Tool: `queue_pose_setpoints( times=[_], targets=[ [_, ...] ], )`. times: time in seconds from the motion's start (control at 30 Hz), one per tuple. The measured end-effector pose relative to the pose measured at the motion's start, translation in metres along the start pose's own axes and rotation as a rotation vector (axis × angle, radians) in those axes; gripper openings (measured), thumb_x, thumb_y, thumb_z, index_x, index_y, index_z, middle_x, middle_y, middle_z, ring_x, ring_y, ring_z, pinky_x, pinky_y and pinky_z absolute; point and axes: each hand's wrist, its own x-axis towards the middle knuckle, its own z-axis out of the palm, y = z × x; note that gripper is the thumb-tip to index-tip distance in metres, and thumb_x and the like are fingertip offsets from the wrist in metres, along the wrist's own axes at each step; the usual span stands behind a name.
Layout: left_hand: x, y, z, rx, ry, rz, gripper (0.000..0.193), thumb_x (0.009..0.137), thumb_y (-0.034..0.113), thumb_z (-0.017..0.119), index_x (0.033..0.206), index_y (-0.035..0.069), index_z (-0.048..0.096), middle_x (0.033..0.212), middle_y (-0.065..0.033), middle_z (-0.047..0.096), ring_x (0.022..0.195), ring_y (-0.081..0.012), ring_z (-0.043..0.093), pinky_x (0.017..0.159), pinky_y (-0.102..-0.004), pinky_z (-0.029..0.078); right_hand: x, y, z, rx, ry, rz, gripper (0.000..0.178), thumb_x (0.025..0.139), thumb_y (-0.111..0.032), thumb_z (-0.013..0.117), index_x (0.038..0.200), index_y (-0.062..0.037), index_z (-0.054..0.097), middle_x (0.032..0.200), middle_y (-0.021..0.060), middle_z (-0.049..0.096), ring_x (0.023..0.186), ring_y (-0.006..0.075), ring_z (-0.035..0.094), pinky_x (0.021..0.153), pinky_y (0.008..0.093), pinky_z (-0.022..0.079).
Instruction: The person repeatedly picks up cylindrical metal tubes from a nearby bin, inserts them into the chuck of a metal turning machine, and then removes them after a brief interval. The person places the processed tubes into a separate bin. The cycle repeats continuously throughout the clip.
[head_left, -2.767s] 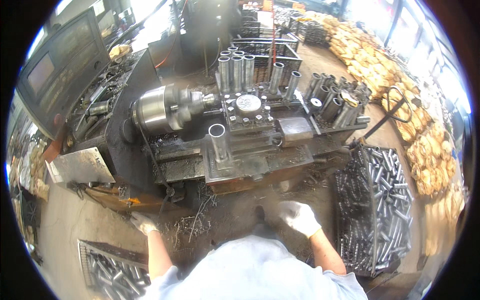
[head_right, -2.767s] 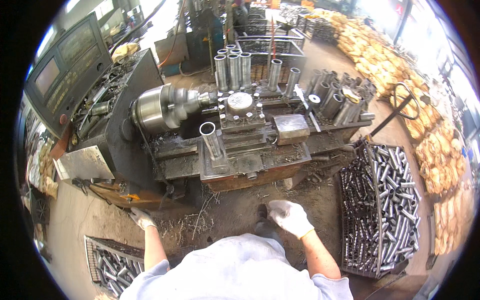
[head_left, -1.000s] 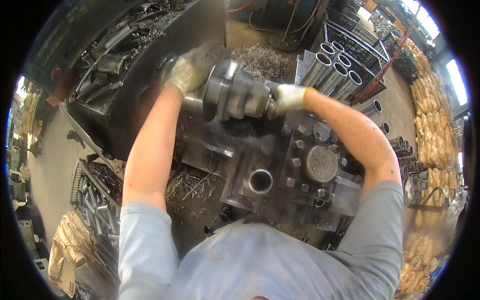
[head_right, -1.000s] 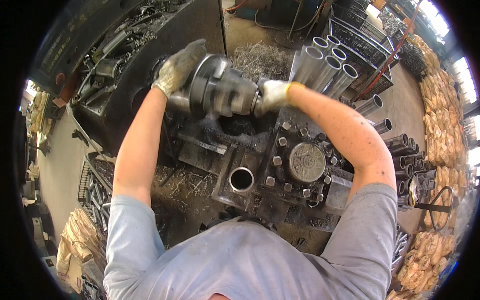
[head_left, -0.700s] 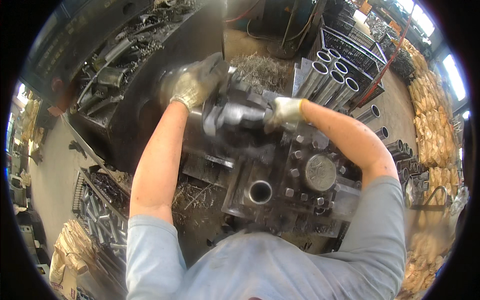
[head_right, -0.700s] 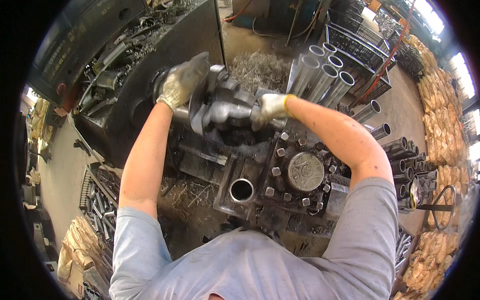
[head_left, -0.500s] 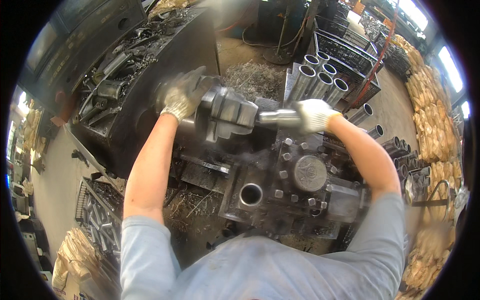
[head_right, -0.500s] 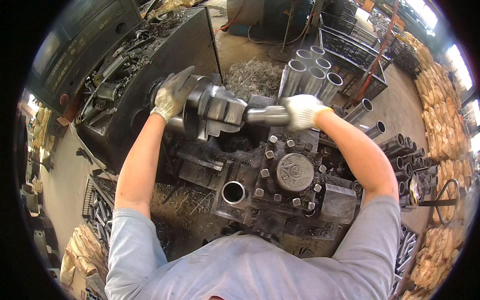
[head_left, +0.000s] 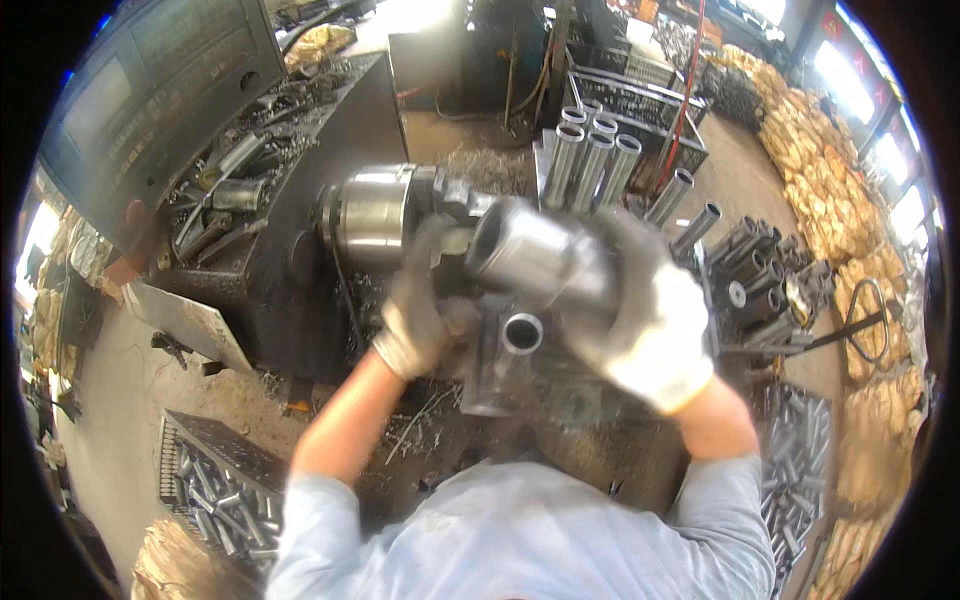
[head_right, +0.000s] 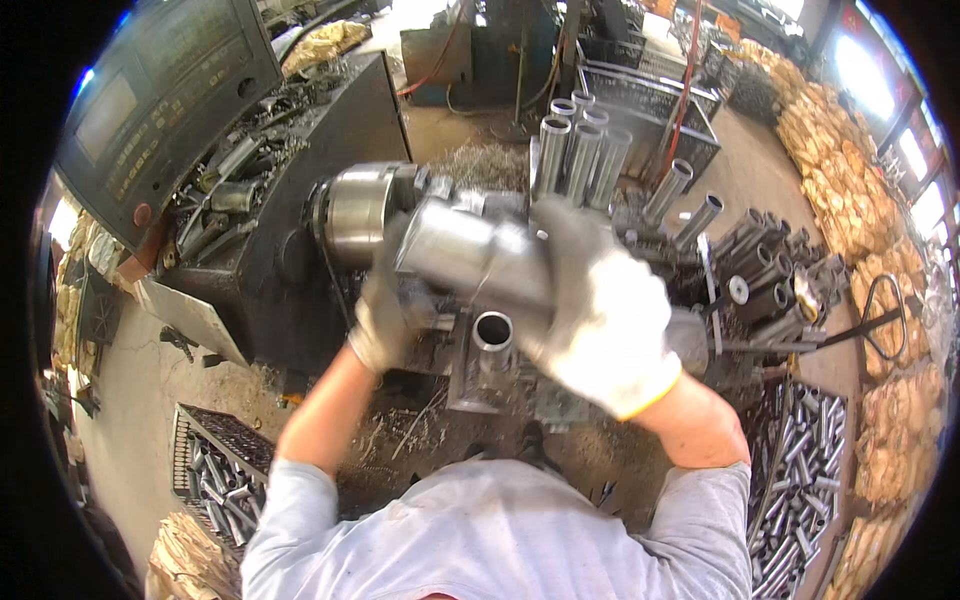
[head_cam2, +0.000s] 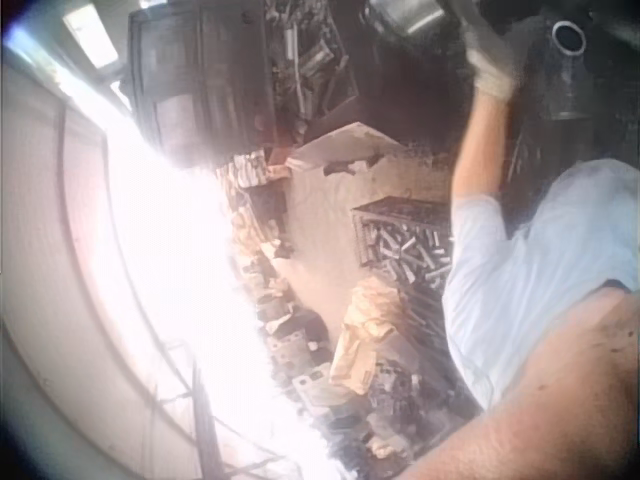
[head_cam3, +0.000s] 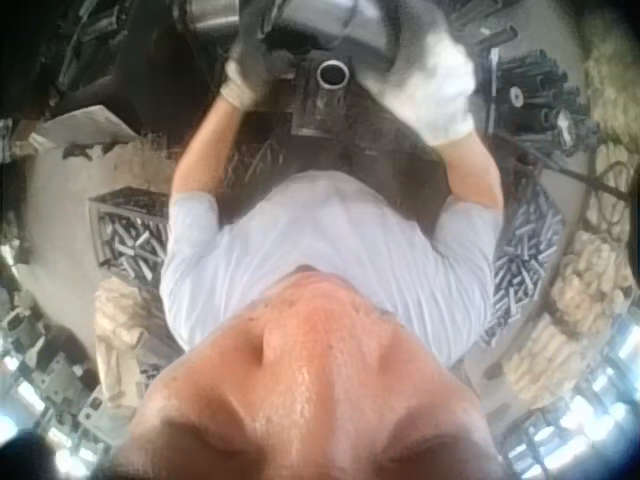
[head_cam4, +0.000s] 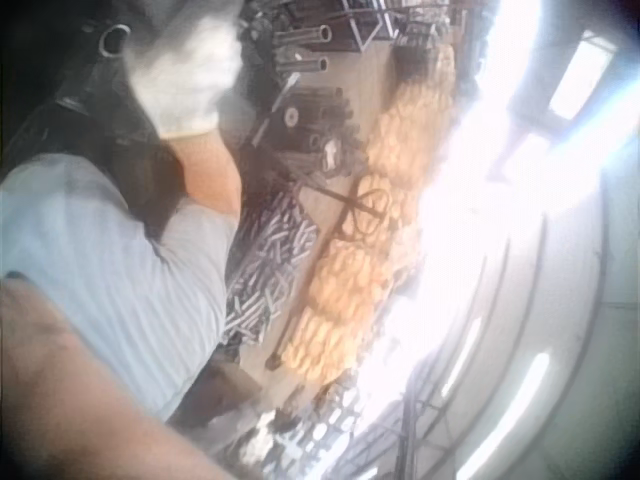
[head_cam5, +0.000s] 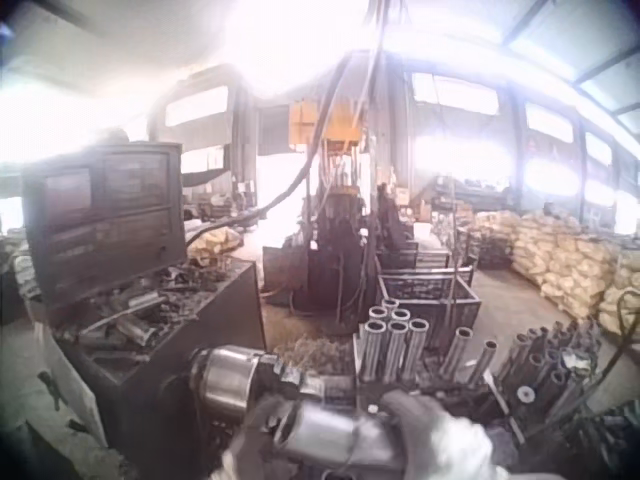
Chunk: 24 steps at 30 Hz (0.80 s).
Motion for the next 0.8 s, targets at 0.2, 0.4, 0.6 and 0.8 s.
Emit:
queue_pose_setpoints(
  times=[0.2,0.4,0.6,0.8],
  targets=[
    [-0.153,0.014,0.052,-0.856,0.123,-0.938,0.056,0.094,0.021,0.079,0.138,-0.005,0.057,0.118,-0.02,0.073,0.111,-0.0268,0.074,0.092,-0.0383,0.064,-0.123,-0.071,0.071,0.111,-0.658,0.453,0.098,0.074,-0.04,0.091,0.152,-0.0013,0.047,0.121,0.0247,0.07,0.1,0.0431,0.075,0.085,0.05,0.063],
    [-0.186,-0.042,0.071,-1.06,0.183,-1.206,0.053,0.093,0.025,0.079,0.135,-0.002,0.063,0.124,-0.0162,0.07,0.11,-0.0317,0.07,0.096,-0.0458,0.06,-0.215,-0.019,0.142,0.44,-1.117,0.896,0.057,0.076,-0.049,0.085,0.094,0.0048,0.079,0.077,0.0173,0.077,0.078,0.0325,0.076,0.075,0.0428,0.061],
    [-0.214,-0.064,0.059,-1.563,0.19,-1.183,0.051,0.11,0.047,0.054,0.134,0.004,0.064,0.127,-0.0186,0.073,0.118,-0.0359,0.072,0.102,-0.0538,0.06,-0.229,-0.003,0.109,0.718,-1.04,1.026,0.065,0.071,-0.037,0.095,0.118,0.0016,0.072,0.106,0.018,0.078,0.088,0.0228,0.075,0.081,0.0366,0.062],
    [-0.171,-0.02,0.03,-0.688,-0.018,-1.038,0.057,0.101,0.034,0.076,0.148,0.008,0.057,0.114,-0.0132,0.077,0.092,-0.0266,0.078,0.08,-0.0385,0.066,-0.219,0.028,0.077,0.067,-0.343,0.559,0.041,0.078,-0.023,0.091,0.111,-0.0054,0.074,0.099,0.0102,0.079,0.087,0.0194,0.076,0.082,0.036,0.063]
  ],
)
